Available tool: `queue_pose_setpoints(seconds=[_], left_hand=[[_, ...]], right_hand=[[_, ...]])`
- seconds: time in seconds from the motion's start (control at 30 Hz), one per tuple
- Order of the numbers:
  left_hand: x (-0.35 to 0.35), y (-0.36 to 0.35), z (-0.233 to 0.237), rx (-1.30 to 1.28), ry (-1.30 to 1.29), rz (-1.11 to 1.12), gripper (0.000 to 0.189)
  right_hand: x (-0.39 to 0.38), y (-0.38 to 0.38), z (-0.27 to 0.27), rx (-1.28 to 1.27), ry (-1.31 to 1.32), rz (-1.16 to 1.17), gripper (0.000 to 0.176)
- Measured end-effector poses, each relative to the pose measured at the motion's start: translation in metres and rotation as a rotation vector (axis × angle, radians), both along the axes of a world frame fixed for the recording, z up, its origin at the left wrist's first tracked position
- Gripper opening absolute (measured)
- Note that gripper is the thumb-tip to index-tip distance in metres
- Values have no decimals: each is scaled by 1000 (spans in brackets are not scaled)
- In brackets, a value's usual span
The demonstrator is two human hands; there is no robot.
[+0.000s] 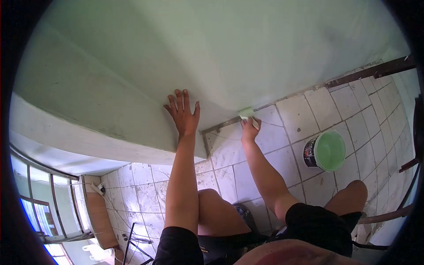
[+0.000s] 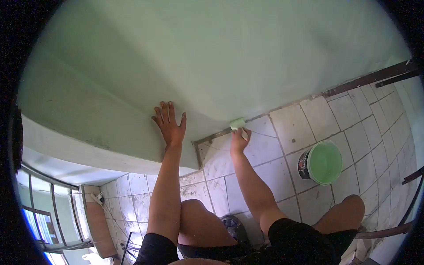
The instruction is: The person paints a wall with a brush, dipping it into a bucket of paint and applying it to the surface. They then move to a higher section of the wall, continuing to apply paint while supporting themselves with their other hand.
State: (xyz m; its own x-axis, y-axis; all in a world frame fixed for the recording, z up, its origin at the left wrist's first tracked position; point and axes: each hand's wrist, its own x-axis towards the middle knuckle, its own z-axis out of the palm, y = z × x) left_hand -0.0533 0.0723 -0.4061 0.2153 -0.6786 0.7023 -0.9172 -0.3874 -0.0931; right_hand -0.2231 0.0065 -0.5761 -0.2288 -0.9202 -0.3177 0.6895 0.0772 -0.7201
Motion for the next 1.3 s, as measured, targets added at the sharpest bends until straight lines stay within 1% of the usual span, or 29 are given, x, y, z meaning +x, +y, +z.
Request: queue_pose_setpoints(seconds=[0.03, 0.07, 0.13, 0.2, 0.23, 0.27, 0.3, 0.37, 0.4, 0.43, 0.47, 0.53, 0.6, 0.67, 0.7, 0.73, 0.77, 0.8, 0.83, 0.9, 0.97, 1.0, 1.07, 1.13, 1.17, 1.2, 1.23, 1.27, 1.3], left_hand=[[1, -1, 0, -8, -15, -3, 62], [1, -3, -1, -17, -27, -6, 62], [1, -6, 0, -30, -21, 0, 61], [-1, -4, -2, -15, 0, 0, 60], [0, -4, -2, -24, -2, -3, 59], [0, -3, -2, -31, -4, -4, 58], [-2, -3, -2, -30, 10, -5, 58], [-1, -2, 2, -26, -10, -3, 57], [0, -2, 3, -30, -1, 5, 57], [0, -2, 4, -34, -9, -2, 57], [0, -2, 2, -33, -15, -10, 57], [-2, -1, 2, -21, 3, -13, 57], [0, 1, 4, -15, -1, -20, 58], [-2, 1, 5, -11, 37, -34, 58], [-1, -1, 6, -17, 17, -18, 58], [-1, 0, 4, -28, 40, -29, 57], [1, 0, 3, -39, 61, -44, 56], [0, 1, 5, -63, 31, -56, 54], [1, 3, 7, -56, 21, -49, 54], [-3, 3, 8, 5, 14, -31, 55], [-5, 3, 7, 2, 16, -32, 54], [-4, 1, 7, -11, 12, -21, 53], [-3, -1, 5, -23, 15, -29, 52], [-4, -1, 4, -28, 20, -25, 51], [-5, 0, 6, -26, 17, -23, 51], [-6, 0, 7, -27, 13, -21, 50], [-6, 0, 6, -32, 17, -23, 50], [-6, 0, 6, -28, 25, -21, 51], [-5, 0, 6, -26, 30, -19, 51]], right_hand=[[5, -5, 32, 33, -43, 47, 22], [5, -7, 85, 108, -104, 88, 24], [6, -1, 162, -56, -204, 105, 23], [4, 8, 230, -146, -308, 135, 23], [2, 11, 264, -234, -334, 147, 24], [-2, 13, 290, -320, -359, 162, 25], [-6, 13, 307, -318, -345, 162, 25], [-8, 16, 327, -517, -334, 121, 26], [-9, 14, 322, -596, -261, 104, 25], [-7, 10, 306, -596, -255, 113, 25], [-3, 4, 280, -603, -157, 112, 24], [0, -5, 206, -642, 79, 112, 19], [-6, -3, 134, -531, 147, 138, 17], [-19, 1, 59, -492, 414, 173, 14], [-18, -2, 7, -459, 390, 153, 14], [-19, -3, -31, -517, 557, 31, 13], [-23, -1, -48, -502, 590, 21, 15], [-22, 4, -54, -409, 575, -19, 14], [-21, 7, -59, -260, 478, 7, 12], [-10, -1, -73, -93, 331, -48, 11], [2, -21, -73, -15, 290, -46, 14], [-2, -17, -5, -25, 51, 63, 17], [-3, -18, 110, -5, -18, 35, 20], [-20, -14, 187, -254, -134, 44, 21], [-28, -13, 218, -250, -127, 44, 21], [-34, -14, 246, -366, -173, 53, 21], [-38, -15, 260, -486, -221, 63, 21], [-39, -18, 257, -497, -219, 63, 21], [-38, -22, 244, -541, -163, 55, 21]])
